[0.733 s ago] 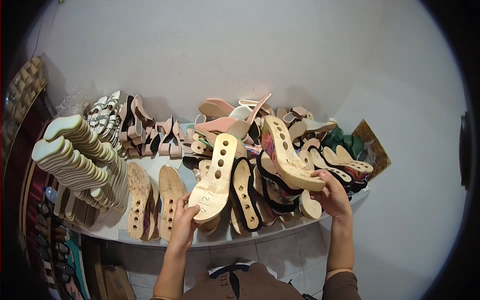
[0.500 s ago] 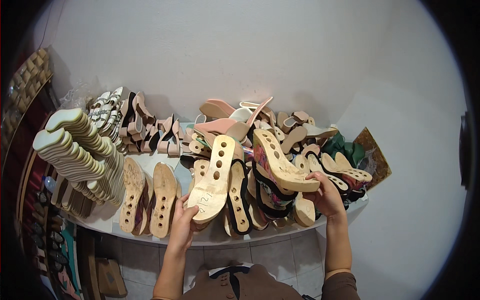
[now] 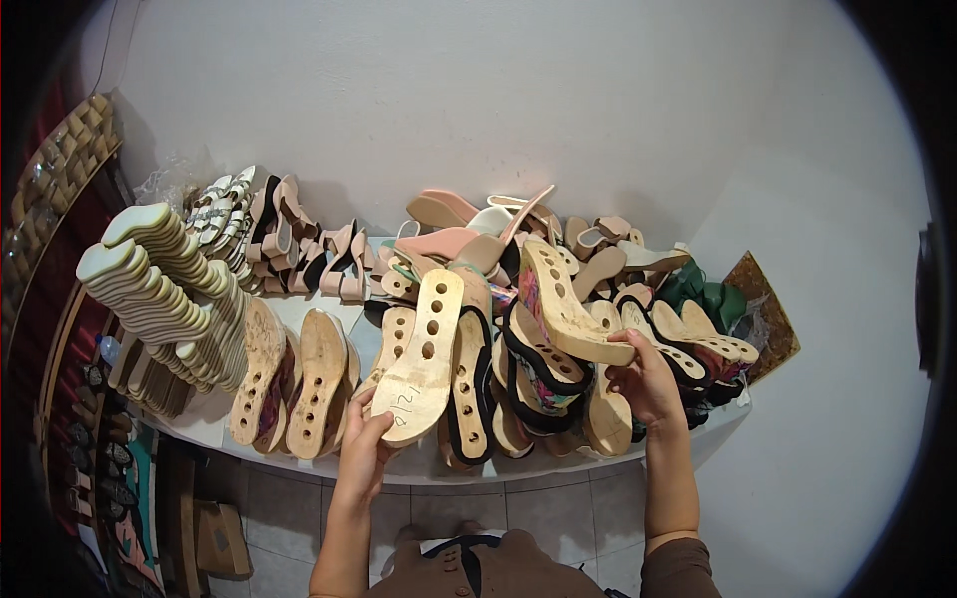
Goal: Organizing and inspecting various shoe soles and components on a workbench.
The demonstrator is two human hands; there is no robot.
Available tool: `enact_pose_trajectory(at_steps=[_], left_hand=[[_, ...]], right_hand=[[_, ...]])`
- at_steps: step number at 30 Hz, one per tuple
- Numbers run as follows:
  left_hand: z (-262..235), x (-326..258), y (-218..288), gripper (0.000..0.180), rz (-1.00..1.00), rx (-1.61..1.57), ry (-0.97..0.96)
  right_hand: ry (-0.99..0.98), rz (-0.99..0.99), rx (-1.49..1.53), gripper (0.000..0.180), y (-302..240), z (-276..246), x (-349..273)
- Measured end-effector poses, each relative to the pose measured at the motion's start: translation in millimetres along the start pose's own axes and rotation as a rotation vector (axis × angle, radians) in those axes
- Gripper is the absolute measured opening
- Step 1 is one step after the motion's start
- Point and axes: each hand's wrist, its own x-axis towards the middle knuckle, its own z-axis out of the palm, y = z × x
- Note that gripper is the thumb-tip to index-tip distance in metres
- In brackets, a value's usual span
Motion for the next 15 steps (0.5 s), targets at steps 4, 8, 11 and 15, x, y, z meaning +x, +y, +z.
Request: enact_pose_trajectory(at_steps=[4, 8, 11, 15], left_hand=[[0.9, -4.5, -1.3, 0.049, 0.001, -0.028, -0.008], [0.3, -8.6, 2.8, 0.05, 0.009, 0.022, -0.013], [-2.0, -13.0, 2.6, 0.05, 0.016, 0.011, -0.012], [-11.4, -16.5, -1.9, 0.049, 0.025, -0.016, 0.001]], right_hand=[[-0.035, 0.013, -0.017, 0.031, 2.9, 6.4, -0.4], [-0.07, 0.005, -0.063, 0.035, 6.2, 7.2, 2.6], [-0.055, -0.002, -0.102, 0.036, 7.4, 12.3, 4.6], [0.007, 0.013, -0.242, 0.037, 6.4, 19.3, 3.8]])
